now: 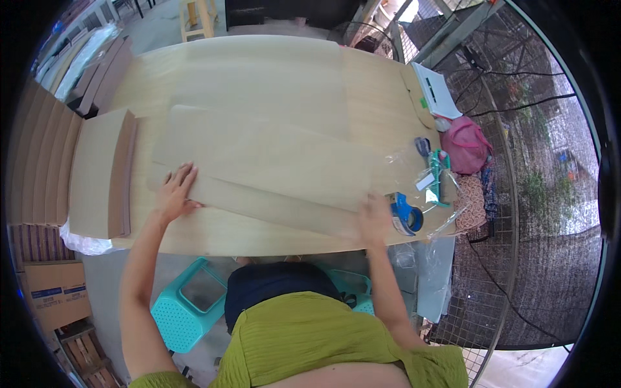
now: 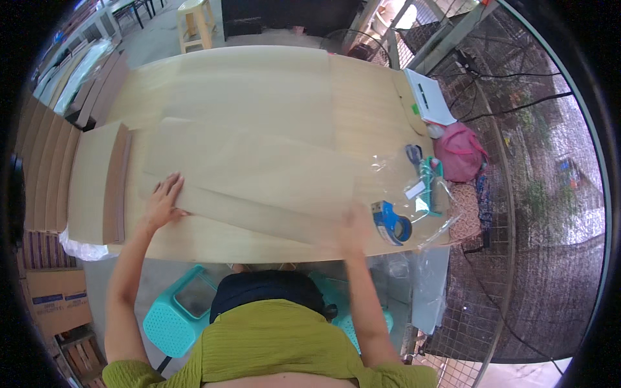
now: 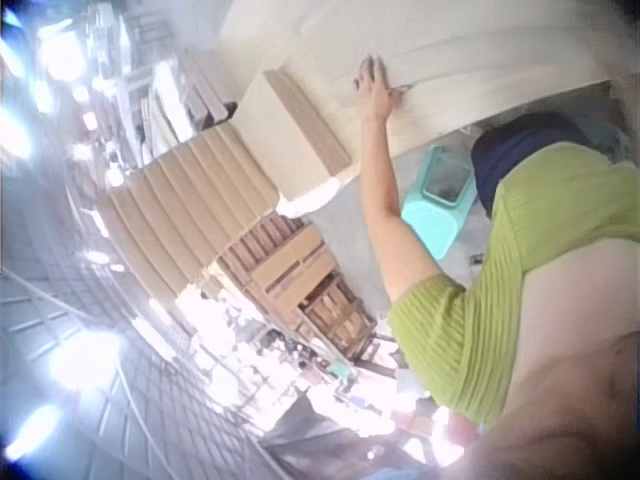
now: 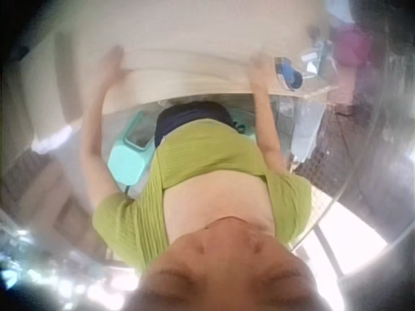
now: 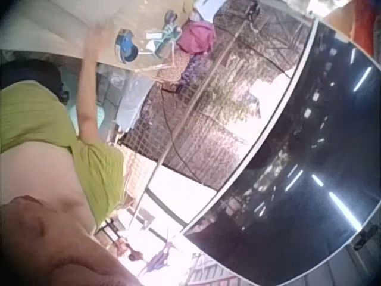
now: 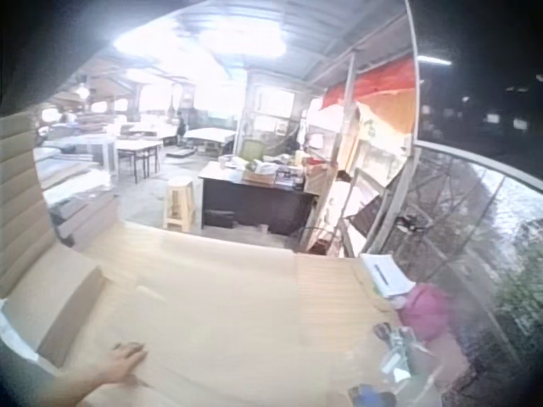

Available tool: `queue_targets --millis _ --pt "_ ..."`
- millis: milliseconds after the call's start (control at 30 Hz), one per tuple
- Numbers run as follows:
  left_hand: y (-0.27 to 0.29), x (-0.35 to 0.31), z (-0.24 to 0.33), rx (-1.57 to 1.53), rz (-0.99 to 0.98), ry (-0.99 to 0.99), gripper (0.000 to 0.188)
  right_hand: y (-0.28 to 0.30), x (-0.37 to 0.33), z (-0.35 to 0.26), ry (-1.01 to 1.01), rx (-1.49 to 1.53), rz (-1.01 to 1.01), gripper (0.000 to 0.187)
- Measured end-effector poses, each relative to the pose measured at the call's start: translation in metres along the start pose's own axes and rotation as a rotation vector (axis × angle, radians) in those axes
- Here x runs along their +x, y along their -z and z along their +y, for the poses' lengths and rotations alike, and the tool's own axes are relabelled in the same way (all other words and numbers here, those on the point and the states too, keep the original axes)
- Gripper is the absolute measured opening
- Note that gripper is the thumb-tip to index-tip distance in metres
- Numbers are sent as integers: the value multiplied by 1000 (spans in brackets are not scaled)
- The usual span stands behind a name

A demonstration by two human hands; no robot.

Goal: The person wraps a rectangular box in brown paper by folding the paper over the box and securing the seams with tape using a hand-held dispenser.

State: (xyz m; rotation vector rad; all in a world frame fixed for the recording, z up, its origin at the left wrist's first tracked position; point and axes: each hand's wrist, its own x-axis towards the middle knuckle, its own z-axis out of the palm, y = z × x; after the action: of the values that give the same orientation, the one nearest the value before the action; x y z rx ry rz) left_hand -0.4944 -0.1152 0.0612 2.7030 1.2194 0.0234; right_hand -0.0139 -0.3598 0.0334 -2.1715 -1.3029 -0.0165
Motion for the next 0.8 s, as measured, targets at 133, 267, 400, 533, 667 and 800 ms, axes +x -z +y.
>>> queue_targets --millis 133,267,400,533,667,800 --pt "6 3 6 34 -43 36 108 58 -12 71 -112 -444 10 72" --pt "6 13 13 38 -44 38 107 63 -17 122 -98 -503 -198 79" --pt "9 0 4 24 -46 50 105 98 -1 94 -89 -330 -384 83" --pt "5 -3 -5 6 -19 18 101 135 27 -3 167 116 -222 91" --pt "5 0 -12 -57 4 -7 97 99 59 -124 329 147 -300 95" --pt "1 -1 -18 -151 63 -33 96 13 87 -233 555 150 -544 81"
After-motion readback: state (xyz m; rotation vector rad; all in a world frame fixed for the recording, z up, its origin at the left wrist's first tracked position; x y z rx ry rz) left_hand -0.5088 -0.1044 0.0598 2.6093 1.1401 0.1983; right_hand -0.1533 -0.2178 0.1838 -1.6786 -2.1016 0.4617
